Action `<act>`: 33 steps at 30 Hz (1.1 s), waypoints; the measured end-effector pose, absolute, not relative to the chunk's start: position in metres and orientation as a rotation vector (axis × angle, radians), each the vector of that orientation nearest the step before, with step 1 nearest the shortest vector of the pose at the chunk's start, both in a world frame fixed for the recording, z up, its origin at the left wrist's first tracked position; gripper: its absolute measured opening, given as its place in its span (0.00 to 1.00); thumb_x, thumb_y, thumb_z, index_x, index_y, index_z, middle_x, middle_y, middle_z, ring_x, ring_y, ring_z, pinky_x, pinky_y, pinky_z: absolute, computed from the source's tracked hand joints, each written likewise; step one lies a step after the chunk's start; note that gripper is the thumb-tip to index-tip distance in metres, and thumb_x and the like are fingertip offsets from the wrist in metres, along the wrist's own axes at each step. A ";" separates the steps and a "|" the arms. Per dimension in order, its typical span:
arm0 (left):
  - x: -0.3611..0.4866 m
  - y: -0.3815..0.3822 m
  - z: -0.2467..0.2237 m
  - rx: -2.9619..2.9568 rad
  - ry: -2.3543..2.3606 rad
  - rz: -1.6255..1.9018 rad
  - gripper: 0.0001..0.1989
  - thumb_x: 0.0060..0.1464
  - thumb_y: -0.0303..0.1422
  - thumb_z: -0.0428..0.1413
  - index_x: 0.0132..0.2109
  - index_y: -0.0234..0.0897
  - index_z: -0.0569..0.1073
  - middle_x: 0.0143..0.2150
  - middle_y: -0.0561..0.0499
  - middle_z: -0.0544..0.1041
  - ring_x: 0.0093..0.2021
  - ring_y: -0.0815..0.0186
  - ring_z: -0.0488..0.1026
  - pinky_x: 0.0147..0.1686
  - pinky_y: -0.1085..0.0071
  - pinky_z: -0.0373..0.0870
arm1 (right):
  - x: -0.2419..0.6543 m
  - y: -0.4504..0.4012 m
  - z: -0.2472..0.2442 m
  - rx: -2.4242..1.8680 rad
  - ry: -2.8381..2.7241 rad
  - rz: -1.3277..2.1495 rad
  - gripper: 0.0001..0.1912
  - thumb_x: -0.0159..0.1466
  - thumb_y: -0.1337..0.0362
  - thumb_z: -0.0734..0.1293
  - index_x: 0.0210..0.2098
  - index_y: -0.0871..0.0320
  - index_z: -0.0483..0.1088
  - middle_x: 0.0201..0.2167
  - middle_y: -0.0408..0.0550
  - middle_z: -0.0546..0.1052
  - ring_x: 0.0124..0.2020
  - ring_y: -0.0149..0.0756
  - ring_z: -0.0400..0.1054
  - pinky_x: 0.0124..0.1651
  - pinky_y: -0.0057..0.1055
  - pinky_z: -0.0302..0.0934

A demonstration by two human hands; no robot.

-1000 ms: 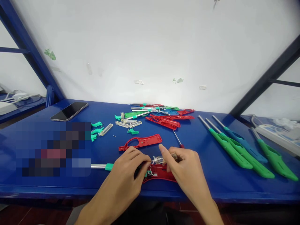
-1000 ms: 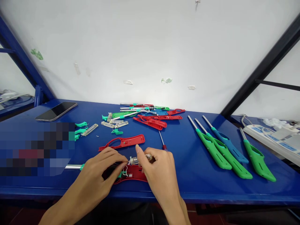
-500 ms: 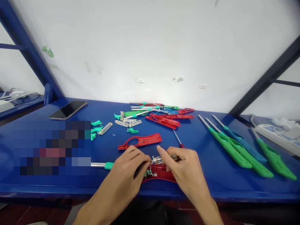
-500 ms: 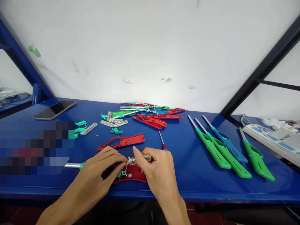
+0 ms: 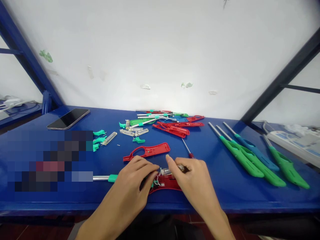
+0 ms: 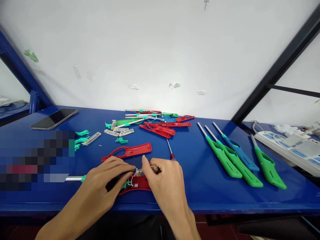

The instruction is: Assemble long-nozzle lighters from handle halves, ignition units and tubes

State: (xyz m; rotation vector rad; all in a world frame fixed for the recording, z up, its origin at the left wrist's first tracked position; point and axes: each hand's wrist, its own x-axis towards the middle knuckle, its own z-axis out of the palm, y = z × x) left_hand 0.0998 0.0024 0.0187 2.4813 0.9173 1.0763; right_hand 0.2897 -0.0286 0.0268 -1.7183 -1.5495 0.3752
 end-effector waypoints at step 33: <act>0.059 -0.018 0.005 2.459 1.327 0.925 0.11 0.70 0.39 0.55 0.54 0.47 0.79 0.51 0.49 0.79 0.51 0.54 0.75 0.47 0.57 0.80 | 0.285 -0.033 0.027 -1.992 -1.620 0.169 0.27 0.70 0.52 0.59 0.17 0.55 0.55 0.15 0.41 0.61 0.21 0.33 0.42 0.27 0.34 0.39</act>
